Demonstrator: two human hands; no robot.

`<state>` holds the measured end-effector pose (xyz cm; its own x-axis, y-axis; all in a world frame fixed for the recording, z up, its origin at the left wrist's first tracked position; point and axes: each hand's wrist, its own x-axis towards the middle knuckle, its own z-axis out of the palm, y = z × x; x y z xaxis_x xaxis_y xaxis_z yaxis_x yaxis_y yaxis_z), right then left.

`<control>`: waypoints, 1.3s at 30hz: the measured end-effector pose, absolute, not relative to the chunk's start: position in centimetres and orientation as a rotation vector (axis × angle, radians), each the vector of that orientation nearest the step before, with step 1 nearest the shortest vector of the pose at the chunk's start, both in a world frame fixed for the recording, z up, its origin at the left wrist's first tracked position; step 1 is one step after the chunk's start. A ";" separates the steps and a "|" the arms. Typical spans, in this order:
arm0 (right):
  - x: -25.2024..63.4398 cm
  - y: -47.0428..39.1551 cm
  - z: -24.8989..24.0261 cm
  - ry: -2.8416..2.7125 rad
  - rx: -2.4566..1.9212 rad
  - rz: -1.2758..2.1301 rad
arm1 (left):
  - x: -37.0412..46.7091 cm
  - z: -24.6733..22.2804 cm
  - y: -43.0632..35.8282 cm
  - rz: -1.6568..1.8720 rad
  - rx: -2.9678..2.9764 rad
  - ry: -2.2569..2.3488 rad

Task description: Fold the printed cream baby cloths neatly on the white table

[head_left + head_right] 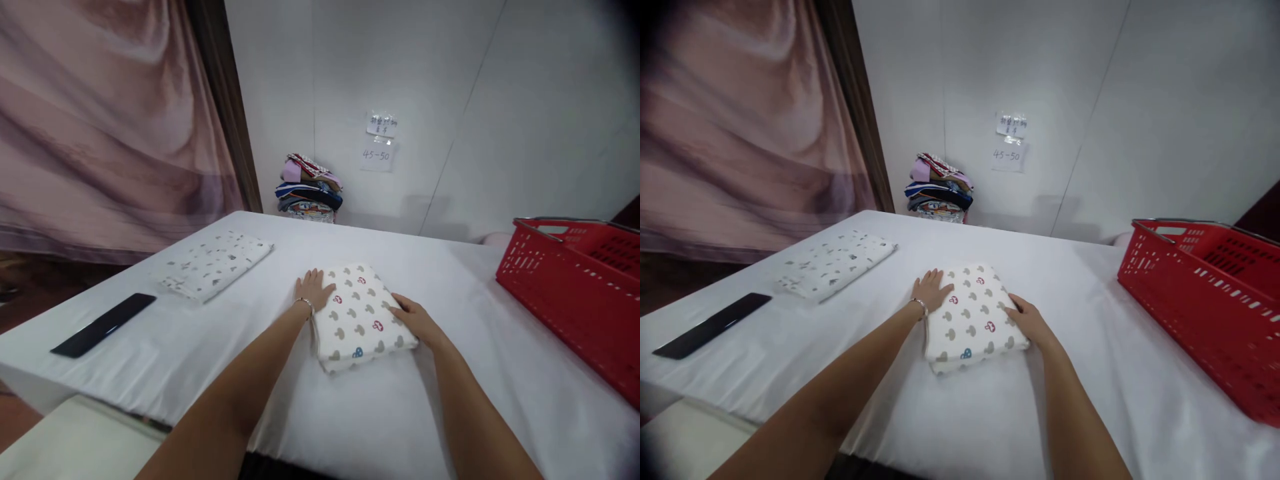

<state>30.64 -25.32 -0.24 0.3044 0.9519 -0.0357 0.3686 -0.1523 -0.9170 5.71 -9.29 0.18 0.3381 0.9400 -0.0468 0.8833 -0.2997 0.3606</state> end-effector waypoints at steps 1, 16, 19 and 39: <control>30.4 -25.4 0.0 -1.220 -1.751 0.744 | 5.7 0.1 -9.3 0.293 2.256 1.608; 20.8 -22.2 4.0 -1.933 -1.761 0.465 | 0.4 0.1 -10.1 0.736 1.551 1.583; 19.6 -20.3 3.5 -2.067 -1.848 0.355 | 0.6 0.1 -10.0 0.670 1.572 1.585; 13.8 -29.3 1.1 -2.329 -1.618 0.232 | 1.2 -0.4 -7.1 0.602 1.576 1.636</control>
<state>13.79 -29.34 1.06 -0.3239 0.9344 0.1482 0.8869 0.3544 -0.2964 1.22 -7.12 -0.40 0.0632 0.9771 -0.2033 0.6125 0.1228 0.7809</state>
